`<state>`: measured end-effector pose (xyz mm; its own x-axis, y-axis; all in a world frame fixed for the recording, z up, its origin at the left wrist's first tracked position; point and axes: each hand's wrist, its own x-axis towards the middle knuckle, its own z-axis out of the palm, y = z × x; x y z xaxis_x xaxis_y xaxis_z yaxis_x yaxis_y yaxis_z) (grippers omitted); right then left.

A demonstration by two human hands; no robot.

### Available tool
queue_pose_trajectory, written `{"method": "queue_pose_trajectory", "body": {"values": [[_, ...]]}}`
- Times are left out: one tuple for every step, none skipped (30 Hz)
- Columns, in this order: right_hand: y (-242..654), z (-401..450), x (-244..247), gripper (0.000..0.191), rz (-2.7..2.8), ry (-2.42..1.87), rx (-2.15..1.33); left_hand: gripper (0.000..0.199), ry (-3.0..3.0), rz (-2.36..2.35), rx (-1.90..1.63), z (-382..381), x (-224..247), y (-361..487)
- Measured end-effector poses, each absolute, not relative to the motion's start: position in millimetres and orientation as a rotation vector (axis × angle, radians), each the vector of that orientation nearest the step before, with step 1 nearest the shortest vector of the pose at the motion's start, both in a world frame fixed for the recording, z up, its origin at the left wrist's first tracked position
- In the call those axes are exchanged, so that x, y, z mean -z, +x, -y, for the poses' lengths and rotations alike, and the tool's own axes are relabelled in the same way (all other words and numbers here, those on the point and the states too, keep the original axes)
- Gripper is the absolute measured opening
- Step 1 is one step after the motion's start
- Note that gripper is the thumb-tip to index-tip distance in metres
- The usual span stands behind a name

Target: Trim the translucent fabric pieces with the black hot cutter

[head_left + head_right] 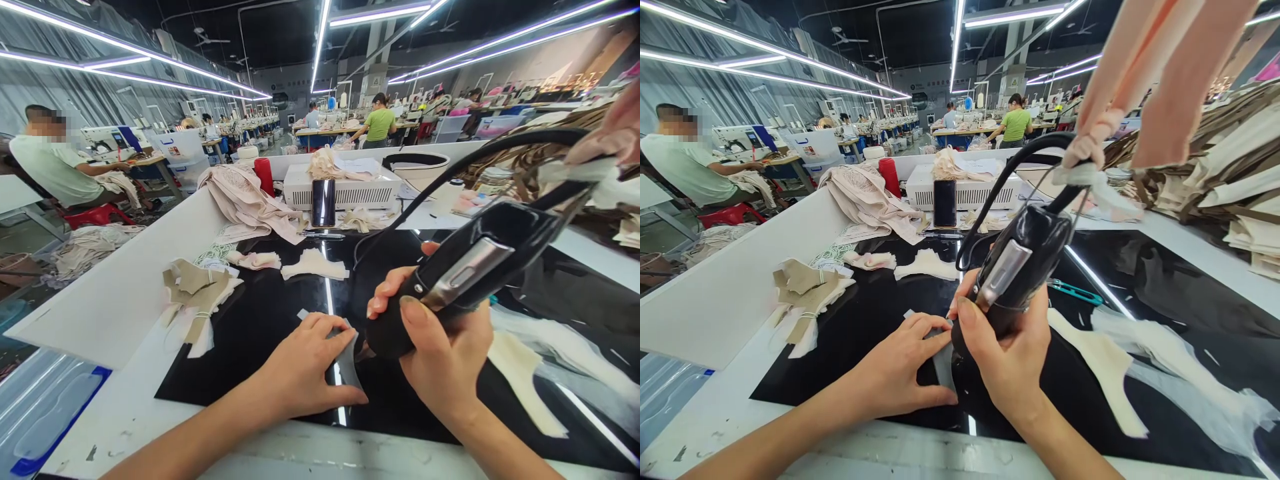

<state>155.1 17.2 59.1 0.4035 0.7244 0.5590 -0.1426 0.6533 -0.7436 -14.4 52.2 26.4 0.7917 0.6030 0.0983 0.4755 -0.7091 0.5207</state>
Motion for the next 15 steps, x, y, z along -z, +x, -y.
{"method": "queue_pose_trajectory", "body": {"values": [[156, -15, -60, 0.047, 1.010, -0.672, -0.608, 0.074, 2.502, -0.808, -0.354, -52, -26, -14], [157, -12, -61, 0.048, 1.005, -0.672, -0.614, 0.077, 2.502, -0.806, -0.349, -52, -26, -14], [157, -10, -61, 0.048, 1.002, -0.669, -0.617, 0.079, 2.502, -0.801, -0.345, -52, -26, -14], [158, -7, -62, 0.048, 1.003, -0.664, -0.623, 0.081, 2.502, -0.797, -0.344, -52, -26, -14], [158, -4, -62, 0.048, 1.005, -0.659, -0.629, 0.082, 2.501, -0.793, -0.344, -52, -26, -14], [158, -2, -62, 0.048, 1.007, -0.653, -0.637, 0.083, 2.501, -0.793, -0.342, -52, -26, -14], [158, 1, -62, 0.048, 1.009, -0.649, -0.646, 0.083, 2.501, -0.795, -0.339, -52, -26, -14], [158, 2, -61, 0.048, 1.010, -0.645, -0.653, 0.081, 2.502, -0.797, -0.338, -52, -26, -15], [158, 4, -60, 0.048, 1.013, -0.641, -0.652, 0.079, 2.504, -0.799, -0.336, -52, -26, -15], [157, 5, -59, 0.049, 1.018, -0.640, -0.649, 0.078, 2.506, -0.801, -0.337, -52, -27, -15], [157, 5, -58, 0.049, 1.023, -0.639, -0.643, 0.077, 2.508, -0.800, -0.338, -52, -27, -14], [156, 5, -58, 0.050, 1.026, -0.640, -0.638, 0.077, 2.511, -0.799, -0.340, -52, -27, -14], [156, 5, -57, 0.049, 1.027, -0.642, -0.633, 0.078, 2.513, -0.798, -0.342, -52, -27, -14], [156, 5, -57, 0.048, 1.028, -0.643, -0.630, 0.079, 2.514, -0.797, -0.345, -52, -26, -14], [156, 4, -57, 0.047, 1.028, -0.646, -0.630, 0.081, 2.513, -0.796, -0.350, -52, -26, -15]]}}
